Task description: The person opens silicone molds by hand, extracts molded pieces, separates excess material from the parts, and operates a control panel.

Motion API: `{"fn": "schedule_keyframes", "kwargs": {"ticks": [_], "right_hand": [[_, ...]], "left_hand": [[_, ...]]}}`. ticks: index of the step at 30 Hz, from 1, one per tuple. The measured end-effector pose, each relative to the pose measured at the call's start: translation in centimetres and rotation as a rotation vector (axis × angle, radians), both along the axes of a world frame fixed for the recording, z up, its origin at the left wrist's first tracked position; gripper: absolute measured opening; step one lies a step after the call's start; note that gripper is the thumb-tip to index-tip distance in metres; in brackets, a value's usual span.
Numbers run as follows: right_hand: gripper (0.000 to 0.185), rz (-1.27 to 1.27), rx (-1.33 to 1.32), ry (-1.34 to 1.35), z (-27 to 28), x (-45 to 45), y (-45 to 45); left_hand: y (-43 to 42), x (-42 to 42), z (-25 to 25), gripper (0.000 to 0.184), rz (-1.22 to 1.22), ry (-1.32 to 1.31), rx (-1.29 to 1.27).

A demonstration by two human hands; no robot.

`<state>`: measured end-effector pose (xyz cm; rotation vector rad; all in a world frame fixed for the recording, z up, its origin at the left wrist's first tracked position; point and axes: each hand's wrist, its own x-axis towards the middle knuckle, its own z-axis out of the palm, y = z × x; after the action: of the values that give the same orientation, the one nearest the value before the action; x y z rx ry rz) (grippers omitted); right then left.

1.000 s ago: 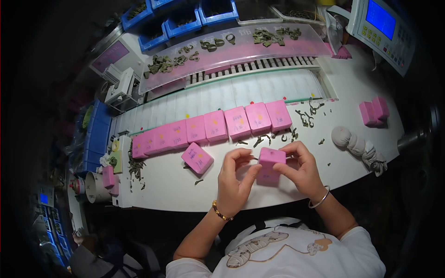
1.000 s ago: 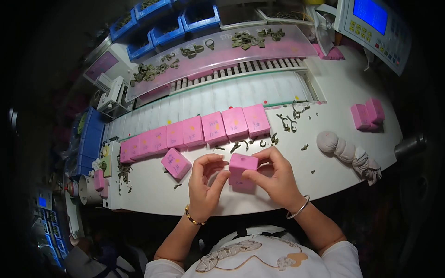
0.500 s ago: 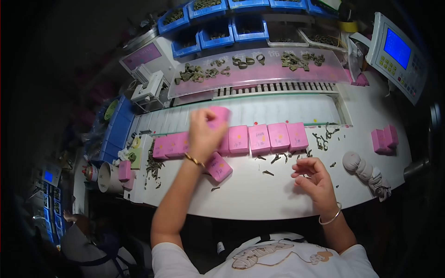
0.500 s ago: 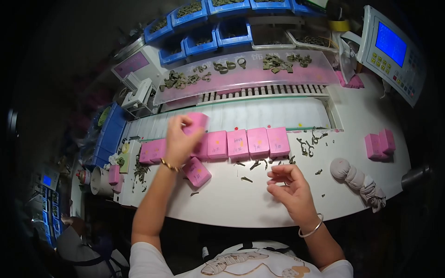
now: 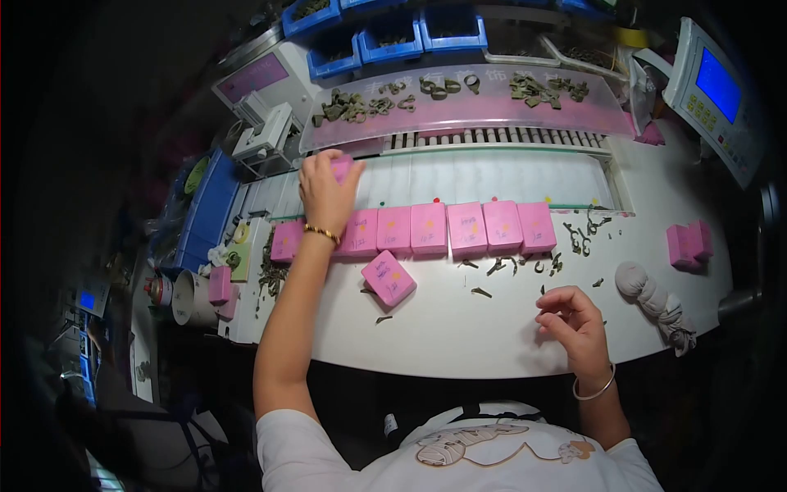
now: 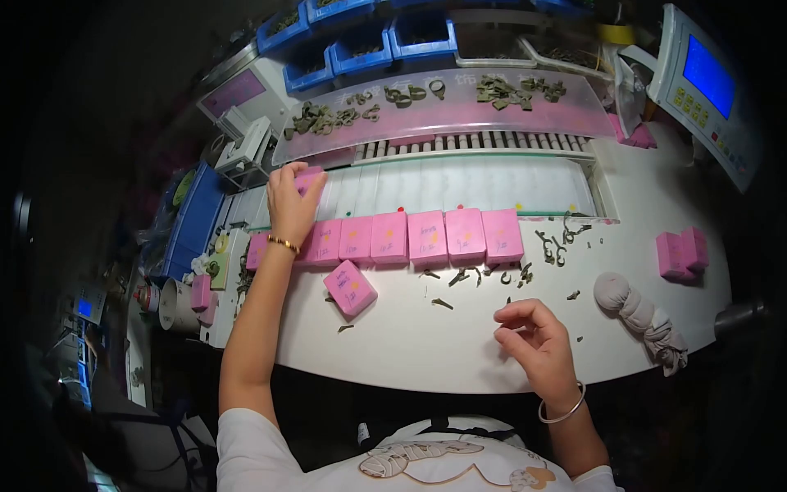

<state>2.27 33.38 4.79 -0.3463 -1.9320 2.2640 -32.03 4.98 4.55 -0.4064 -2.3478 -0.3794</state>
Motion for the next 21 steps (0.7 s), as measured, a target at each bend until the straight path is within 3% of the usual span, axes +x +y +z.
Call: {"fn": "schedule_keyframes", "kwargs": {"ticks": [2, 4, 6, 10, 12, 17, 21], "right_hand": [[0.020, -0.018, -0.010, -0.021, -0.3, 0.2, 0.5], [0.019, -0.071, -0.001, -0.052, -0.6, 0.4, 1.2], [0.018, -0.098, 0.013, -0.074, -0.6, 0.6, 1.6], [0.017, -0.134, 0.049, -0.094, -0.6, 1.1, 2.2], [0.017, -0.103, 0.087, -0.103, -0.6, 1.3, 2.1], [0.018, -0.091, 0.222, -0.070, -0.8, 1.7, 1.9], [0.019, -0.103, 0.343, -0.046, -0.8, 1.3, 2.1]], "left_hand": [[1.2, 5.6, 2.8, 0.045, -0.319, -0.381, 0.339], [1.4, 11.0, 5.0, 0.045, -0.277, -0.722, 0.187], [0.1, 14.5, 4.2, 0.055, -0.337, -0.565, -0.153], [-1.0, 17.5, 3.1, 0.058, -0.340, -0.566, -0.204], [-1.3, 17.5, 1.7, 0.064, -0.362, -0.556, -0.056], [-0.4, 17.6, 1.2, 0.071, -0.464, -0.621, -0.033], [2.7, 20.0, 1.4, 0.066, -0.594, -0.357, -0.115]]}}
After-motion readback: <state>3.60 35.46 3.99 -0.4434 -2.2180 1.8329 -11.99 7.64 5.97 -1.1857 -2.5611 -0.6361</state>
